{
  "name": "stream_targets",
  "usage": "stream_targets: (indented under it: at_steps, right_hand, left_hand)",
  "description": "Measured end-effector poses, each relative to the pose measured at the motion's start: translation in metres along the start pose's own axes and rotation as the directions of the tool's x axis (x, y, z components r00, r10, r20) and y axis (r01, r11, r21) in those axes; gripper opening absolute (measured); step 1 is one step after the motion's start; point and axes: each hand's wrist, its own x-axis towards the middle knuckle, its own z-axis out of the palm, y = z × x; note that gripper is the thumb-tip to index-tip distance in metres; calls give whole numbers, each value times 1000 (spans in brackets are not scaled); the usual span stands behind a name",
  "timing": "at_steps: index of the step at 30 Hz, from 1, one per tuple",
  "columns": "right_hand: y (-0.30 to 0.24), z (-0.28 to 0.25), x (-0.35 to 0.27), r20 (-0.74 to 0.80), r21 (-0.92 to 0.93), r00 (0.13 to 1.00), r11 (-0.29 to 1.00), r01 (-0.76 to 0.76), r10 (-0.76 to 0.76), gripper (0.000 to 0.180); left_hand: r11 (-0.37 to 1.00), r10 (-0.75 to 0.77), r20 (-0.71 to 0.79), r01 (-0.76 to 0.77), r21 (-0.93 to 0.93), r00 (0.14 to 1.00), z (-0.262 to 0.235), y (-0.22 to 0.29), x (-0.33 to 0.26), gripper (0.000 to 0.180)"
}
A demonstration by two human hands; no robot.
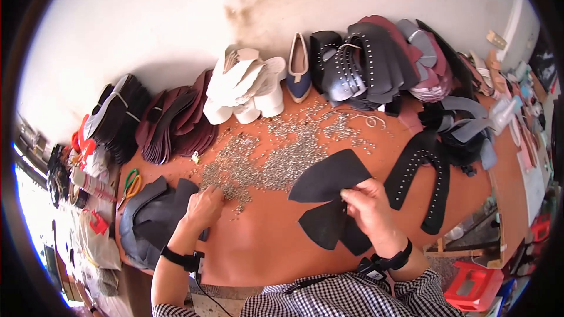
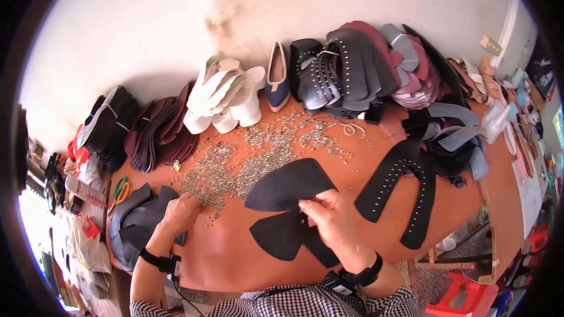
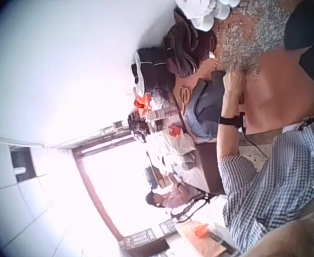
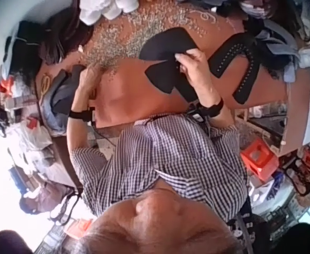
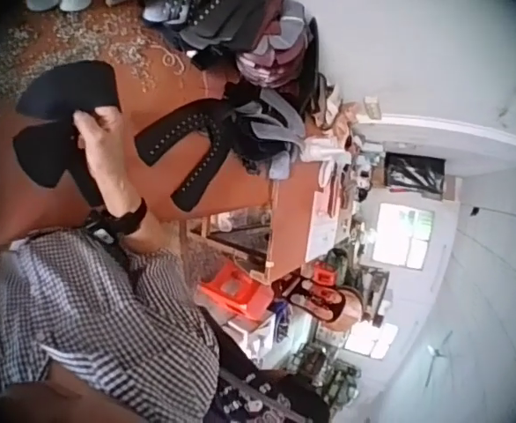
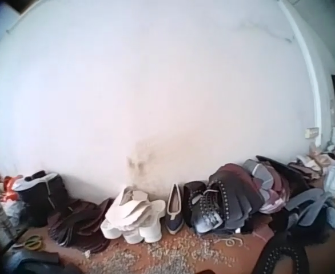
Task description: The recorder is attaching small metallic eyelets to pre-cut shoe upper leather components.
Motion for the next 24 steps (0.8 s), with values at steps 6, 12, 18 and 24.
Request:
stream_targets:
  at_steps: [6,12,18,24]
  right_hand:
    - [-58,-18,-16,-100,-19,919,924,382,-382,10]
    - [-33,-15,-8,-86,-191,982,970,151,-170,1]
    - [38,-4,4,-84,34,990,993,-111,114,5]
    - [58,13,7,-94,28,987,991,-130,132,9]
  left_hand:
    - [997,22,-167,-10,74,986,-1,4,-11,6]
    - [937,-222,-397,83,-339,891,-8,8,-6,3]
    - [123,-576,17,107,-987,817,-18,31,-5,6]
    - [-15,-433,-64,-78,-997,899,-43,116,4,10]
